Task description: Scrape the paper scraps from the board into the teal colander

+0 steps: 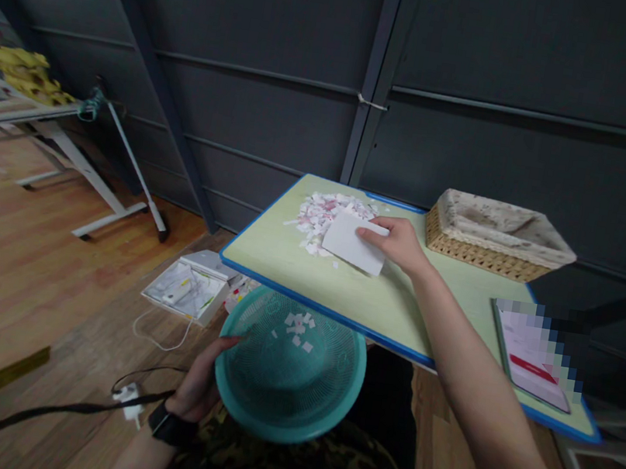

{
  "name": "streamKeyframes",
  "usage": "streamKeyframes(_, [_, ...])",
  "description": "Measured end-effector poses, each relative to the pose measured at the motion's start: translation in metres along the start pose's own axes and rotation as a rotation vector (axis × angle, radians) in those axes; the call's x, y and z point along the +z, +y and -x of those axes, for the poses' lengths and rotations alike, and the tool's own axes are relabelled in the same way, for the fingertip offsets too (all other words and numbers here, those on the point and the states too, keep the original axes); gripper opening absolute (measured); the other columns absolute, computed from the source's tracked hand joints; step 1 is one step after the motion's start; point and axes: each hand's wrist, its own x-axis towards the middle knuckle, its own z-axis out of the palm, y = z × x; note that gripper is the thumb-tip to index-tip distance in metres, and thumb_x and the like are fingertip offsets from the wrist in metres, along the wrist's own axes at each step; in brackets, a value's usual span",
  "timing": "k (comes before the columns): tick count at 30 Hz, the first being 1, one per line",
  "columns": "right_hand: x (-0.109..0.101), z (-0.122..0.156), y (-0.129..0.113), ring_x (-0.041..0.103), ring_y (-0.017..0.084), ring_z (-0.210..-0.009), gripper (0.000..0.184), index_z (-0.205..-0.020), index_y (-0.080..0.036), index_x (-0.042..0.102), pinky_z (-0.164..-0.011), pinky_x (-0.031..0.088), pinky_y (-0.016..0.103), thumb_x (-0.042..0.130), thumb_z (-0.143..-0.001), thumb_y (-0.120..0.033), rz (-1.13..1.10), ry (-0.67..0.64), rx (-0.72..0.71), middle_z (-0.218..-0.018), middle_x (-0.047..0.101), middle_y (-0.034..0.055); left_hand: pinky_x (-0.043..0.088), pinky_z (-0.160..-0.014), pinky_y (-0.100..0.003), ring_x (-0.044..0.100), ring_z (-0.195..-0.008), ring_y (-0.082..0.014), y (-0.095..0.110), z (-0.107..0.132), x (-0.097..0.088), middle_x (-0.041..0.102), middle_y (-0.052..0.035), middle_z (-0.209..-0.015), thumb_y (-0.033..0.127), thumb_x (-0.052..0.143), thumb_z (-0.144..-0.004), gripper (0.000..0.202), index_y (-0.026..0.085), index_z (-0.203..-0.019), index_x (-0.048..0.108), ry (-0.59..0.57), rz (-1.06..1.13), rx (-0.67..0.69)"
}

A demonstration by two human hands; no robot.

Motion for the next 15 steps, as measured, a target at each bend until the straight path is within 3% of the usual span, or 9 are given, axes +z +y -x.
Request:
streamKeyframes(7, [0.003,0.002,-0.002,0.063,0.021,-0.075,0.032,-0.080,-0.015,0.075,-0.066,0.041,0.030,0.065,-0.075,-0.045,0.025,-0.063,-0.035,-0.081,0.074,0.0066,0.058,-0.077,-0.033,0.075,-0.073,-0.0226,0.002,0.002,0.002,0.081,-0.0090,-0.081,0.019,0.063,-0.082,0.015,0.011,-0.087,0.075,0.006,-0.006,-0.013])
streamKeyframes(12, [-0.008,-0.002,-0.001,0.063,0.022,-0.074,0.030,-0.077,-0.015,0.075,-0.065,0.041,0.030,0.066,-0.073,-0.043,0.091,0.030,0.014,-0.079,0.073,0.0077,0.058,-0.073,-0.033,0.074,-0.068,-0.0218,0.000,-0.001,-0.002,0.080,-0.0073,-0.077,0.021,0.066,-0.080,0.014,0.012,-0.086,0.075,0.001,-0.010,-0.005])
streamKeyframes(15, [-0.003,-0.002,0.000,0.064,0.022,-0.075,0.034,-0.080,-0.014,0.075,-0.064,0.042,0.030,0.066,-0.074,-0.046,0.036,0.038,0.027,-0.082,0.074,0.0080,0.057,-0.079,-0.034,0.074,-0.072,-0.0231,-0.001,-0.002,-0.002,0.081,-0.0083,-0.081,0.021,0.068,-0.078,0.015,0.012,-0.087,0.075,-0.001,-0.008,0.002])
